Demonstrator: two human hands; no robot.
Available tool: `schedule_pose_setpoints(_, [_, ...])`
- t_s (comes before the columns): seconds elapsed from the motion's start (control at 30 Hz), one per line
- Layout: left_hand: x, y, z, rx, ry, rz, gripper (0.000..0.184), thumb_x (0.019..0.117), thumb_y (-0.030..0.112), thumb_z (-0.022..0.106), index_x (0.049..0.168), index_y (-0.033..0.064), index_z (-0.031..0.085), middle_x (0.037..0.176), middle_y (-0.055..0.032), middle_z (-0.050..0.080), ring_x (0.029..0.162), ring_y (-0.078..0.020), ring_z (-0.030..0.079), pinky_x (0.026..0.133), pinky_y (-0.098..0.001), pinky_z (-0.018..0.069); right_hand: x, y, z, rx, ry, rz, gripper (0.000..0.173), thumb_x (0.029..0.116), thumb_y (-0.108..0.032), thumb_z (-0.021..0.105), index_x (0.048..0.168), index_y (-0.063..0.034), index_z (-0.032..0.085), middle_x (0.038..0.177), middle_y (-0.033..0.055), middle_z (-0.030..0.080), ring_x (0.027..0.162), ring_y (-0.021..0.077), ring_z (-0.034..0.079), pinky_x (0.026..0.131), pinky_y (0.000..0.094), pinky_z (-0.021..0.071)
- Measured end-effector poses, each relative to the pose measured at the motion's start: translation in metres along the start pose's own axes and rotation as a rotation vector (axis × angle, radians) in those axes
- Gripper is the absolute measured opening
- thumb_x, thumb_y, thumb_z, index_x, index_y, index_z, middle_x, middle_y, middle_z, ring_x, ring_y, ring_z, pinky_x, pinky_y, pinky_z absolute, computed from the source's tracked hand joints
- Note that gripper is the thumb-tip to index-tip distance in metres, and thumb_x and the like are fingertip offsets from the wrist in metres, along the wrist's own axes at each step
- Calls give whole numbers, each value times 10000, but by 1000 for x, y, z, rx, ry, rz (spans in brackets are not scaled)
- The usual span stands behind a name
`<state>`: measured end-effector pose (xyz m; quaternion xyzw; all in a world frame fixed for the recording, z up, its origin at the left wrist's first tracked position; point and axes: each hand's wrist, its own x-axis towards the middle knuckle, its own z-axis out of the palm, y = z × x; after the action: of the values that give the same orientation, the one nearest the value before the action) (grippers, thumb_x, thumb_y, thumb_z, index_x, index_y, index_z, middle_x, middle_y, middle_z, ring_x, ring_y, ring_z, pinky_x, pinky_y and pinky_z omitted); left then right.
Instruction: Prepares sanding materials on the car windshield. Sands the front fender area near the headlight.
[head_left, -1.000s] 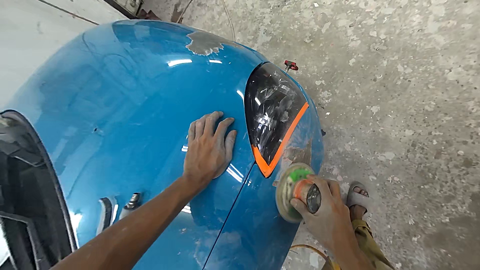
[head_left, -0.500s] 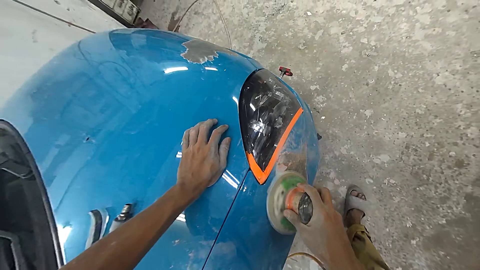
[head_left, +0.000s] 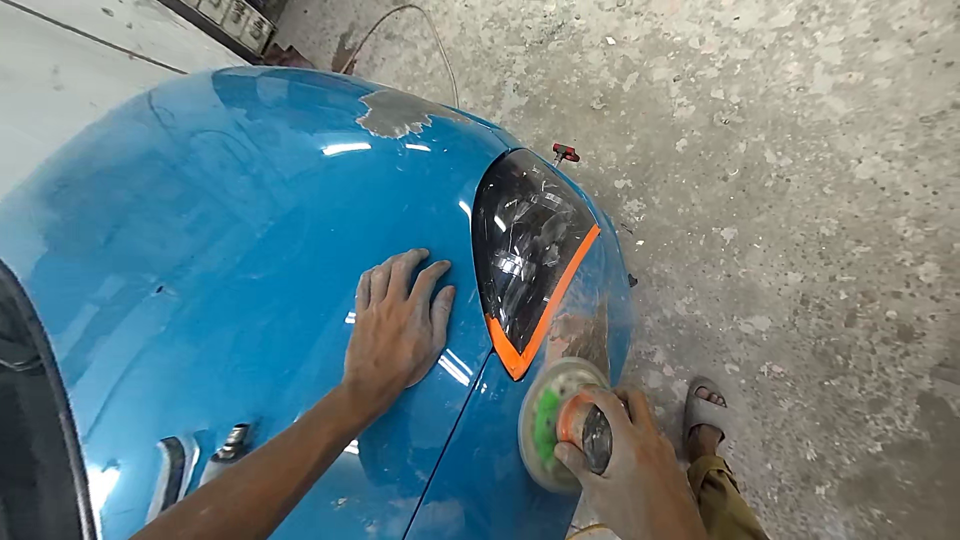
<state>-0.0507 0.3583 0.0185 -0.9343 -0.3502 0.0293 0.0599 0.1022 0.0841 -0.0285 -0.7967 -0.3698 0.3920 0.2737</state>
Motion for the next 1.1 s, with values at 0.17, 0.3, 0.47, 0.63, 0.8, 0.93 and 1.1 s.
schedule_pose_setpoints(0.17, [1, -1, 1, 9, 18, -2, 522, 1061, 420, 323, 1396, 145, 614, 1501, -123, 506, 1417, -340, 438, 1175, -541, 298, -2, 5, -2, -7, -28, -14, 690, 775, -501, 828, 1389, -248, 640, 1339, 192, 573, 775, 248, 699, 625, 407, 594])
schedule_pose_setpoints(0.3, [-1, 0, 1, 7, 11, -3, 522, 1063, 415, 320, 1402, 142, 607, 1510, -126, 496, 1423, -347, 427, 1172, -544, 295, 1, -1, -3, 0, -41, -17, 681, 791, -521, 806, 1399, -270, 628, 1343, 176, 571, 779, 234, 693, 618, 389, 586])
schedule_pose_setpoints(0.47, [0, 0, 1, 12, 26, 2, 526, 1062, 424, 318, 1397, 143, 610, 1501, -125, 509, 1415, -347, 439, 1174, -538, 297, -4, -3, -3, 28, -84, -28, 689, 800, -507, 811, 1411, -246, 625, 1354, 190, 565, 817, 247, 702, 647, 399, 599])
schedule_pose_setpoints(0.63, [-1, 1, 1, 9, 25, 4, 526, 1064, 423, 315, 1395, 142, 612, 1504, -126, 505, 1415, -344, 439, 1175, -534, 299, 4, -9, -6, -11, -73, -26, 692, 808, -510, 798, 1425, -262, 607, 1362, 179, 550, 828, 231, 697, 651, 368, 593])
schedule_pose_setpoints(0.8, [0, 0, 1, 9, 34, -2, 520, 1058, 421, 329, 1389, 146, 621, 1493, -123, 516, 1410, -342, 446, 1174, -536, 297, 5, -16, -7, -1, -61, -52, 678, 796, -490, 815, 1404, -253, 627, 1362, 195, 560, 813, 245, 703, 641, 383, 595])
schedule_pose_setpoints(0.93, [0, 1, 2, 14, 40, -6, 512, 1058, 417, 333, 1383, 153, 626, 1494, -119, 516, 1408, -341, 448, 1176, -537, 297, 9, -11, -7, -8, -46, -47, 692, 794, -489, 814, 1413, -252, 619, 1364, 200, 548, 821, 239, 702, 643, 379, 597])
schedule_pose_setpoints(1.1, [-1, 1, 2, 13, 35, 1, 520, 1061, 420, 321, 1388, 150, 622, 1496, -119, 516, 1412, -335, 447, 1175, -540, 298, 14, -10, -11, -13, -67, -18, 705, 792, -499, 813, 1424, -262, 607, 1371, 191, 548, 806, 241, 699, 651, 391, 596])
